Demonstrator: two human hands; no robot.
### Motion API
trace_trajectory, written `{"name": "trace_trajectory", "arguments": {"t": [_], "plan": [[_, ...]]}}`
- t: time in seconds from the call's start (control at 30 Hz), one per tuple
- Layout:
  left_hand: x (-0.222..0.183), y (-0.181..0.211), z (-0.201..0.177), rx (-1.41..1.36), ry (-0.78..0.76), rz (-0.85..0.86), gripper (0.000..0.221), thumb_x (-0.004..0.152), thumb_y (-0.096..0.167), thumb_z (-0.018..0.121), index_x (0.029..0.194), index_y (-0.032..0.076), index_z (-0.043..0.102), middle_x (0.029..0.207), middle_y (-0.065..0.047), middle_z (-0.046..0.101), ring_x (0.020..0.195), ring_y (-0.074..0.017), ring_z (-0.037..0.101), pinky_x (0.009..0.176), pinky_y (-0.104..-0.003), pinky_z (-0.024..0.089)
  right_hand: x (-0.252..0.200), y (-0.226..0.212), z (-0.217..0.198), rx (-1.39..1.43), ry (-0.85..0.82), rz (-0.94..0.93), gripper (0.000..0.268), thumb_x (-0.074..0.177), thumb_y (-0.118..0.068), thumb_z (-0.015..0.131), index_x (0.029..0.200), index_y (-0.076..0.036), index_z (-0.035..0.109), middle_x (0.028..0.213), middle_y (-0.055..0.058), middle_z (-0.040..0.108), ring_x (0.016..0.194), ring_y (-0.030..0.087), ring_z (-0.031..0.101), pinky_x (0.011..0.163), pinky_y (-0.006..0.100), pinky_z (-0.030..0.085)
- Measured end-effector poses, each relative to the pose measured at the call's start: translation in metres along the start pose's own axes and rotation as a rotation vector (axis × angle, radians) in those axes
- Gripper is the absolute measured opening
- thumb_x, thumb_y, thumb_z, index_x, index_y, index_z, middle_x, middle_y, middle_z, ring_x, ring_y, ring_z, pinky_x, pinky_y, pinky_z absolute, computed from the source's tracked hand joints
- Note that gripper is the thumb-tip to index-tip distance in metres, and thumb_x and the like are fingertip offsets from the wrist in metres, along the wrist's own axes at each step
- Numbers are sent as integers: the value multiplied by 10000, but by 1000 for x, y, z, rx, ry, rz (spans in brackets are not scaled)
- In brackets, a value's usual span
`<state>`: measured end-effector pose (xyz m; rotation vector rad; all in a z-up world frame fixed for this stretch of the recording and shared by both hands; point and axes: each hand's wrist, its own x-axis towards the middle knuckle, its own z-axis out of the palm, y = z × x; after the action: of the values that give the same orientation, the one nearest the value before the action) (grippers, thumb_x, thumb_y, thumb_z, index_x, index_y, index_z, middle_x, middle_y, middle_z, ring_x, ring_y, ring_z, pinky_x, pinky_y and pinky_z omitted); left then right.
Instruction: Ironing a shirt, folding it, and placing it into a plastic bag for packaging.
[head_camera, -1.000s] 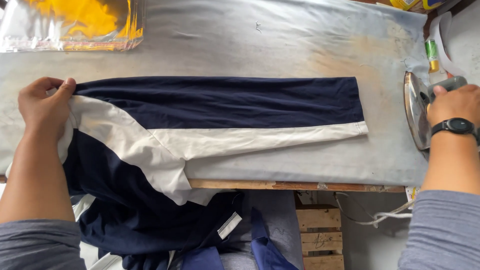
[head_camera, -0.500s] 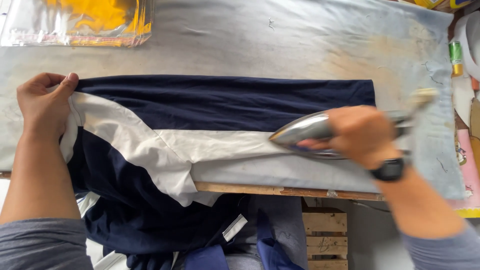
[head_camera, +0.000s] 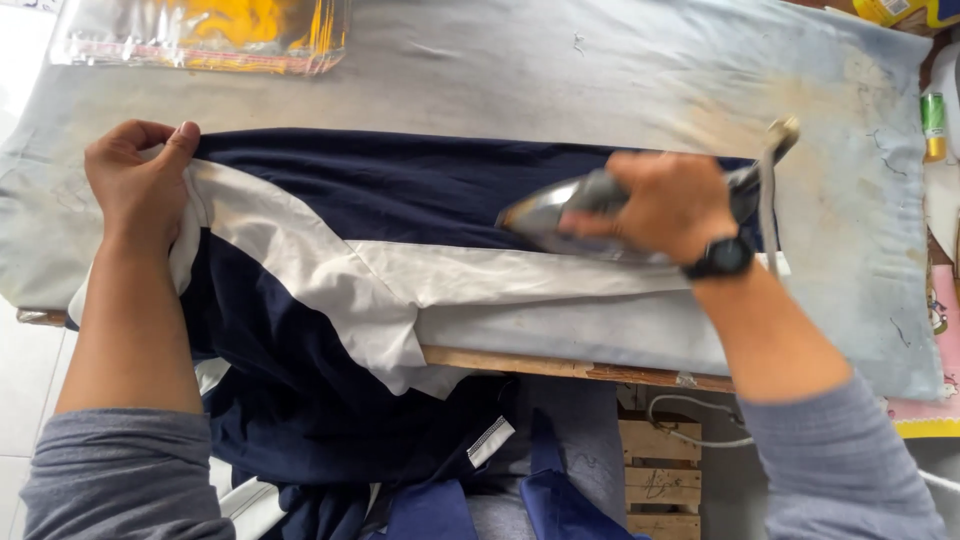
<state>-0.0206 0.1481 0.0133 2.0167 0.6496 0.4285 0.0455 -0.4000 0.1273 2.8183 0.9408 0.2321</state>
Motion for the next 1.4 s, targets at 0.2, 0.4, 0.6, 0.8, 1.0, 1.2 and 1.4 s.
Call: {"name": "trace_trajectory", "arguments": {"t": [0.2, 0.4, 0.6, 0.8, 1.0, 1.2, 1.4], "plan": [[4, -10, 3, 22, 0, 38, 266, 1056, 322, 902, 939, 163, 724, 870, 82, 637, 842, -65, 597, 750, -245, 509, 0, -85, -5, 64, 275, -211, 753, 879, -908, 489, 694, -185, 583, 575, -43, 572, 465, 171, 552, 389, 324, 394], [3, -6, 3, -6, 32, 21, 290, 1026, 315, 909, 888, 164, 702, 813, 92, 596, 780, -56, 551, 687, -254, 471, 102, -85, 26, 31, 238, 80, 791, 883, -935, 588, 742, -158, 629, 533, -28, 542, 425, 167, 510, 348, 328, 380], [-5, 13, -1, -17, 7, -45, 291, 1005, 326, 875, 856, 172, 678, 810, 94, 584, 783, -68, 549, 725, -245, 480, 108, -114, -2, 169, -22, 118, 745, 882, -899, 645, 799, -159, 645, 609, 6, 604, 510, 219, 569, 421, 366, 443], [2, -2, 5, 27, 17, 50, 301, 1045, 309, 878, 873, 156, 684, 832, 77, 617, 812, -79, 582, 729, -262, 500, 81, -176, -3, 116, 262, -118, 768, 884, -923, 479, 717, -179, 571, 555, -13, 576, 433, 194, 548, 364, 351, 382], [0, -3, 4, 34, 47, 71, 285, 1029, 314, 879, 872, 158, 700, 829, 83, 627, 810, -73, 592, 733, -262, 503, 162, -206, 21, 190, 260, 92, 739, 728, -898, 769, 758, -176, 619, 564, 24, 619, 478, 252, 607, 374, 412, 442], [6, -8, 6, 62, 75, 76, 285, 1012, 327, 889, 866, 151, 719, 798, 77, 637, 778, -68, 592, 692, -267, 487, 180, -235, -3, 306, 56, 195, 692, 783, -814, 763, 844, -133, 661, 589, 8, 626, 498, 233, 618, 391, 387, 489], [8, -12, 9, 85, 89, 77, 289, 1036, 315, 901, 867, 154, 730, 784, 83, 641, 750, -57, 584, 663, -255, 483, 181, -255, 17, 316, 260, 199, 659, 733, -746, 826, 782, -119, 629, 558, 11, 633, 467, 220, 621, 394, 384, 469]]}}
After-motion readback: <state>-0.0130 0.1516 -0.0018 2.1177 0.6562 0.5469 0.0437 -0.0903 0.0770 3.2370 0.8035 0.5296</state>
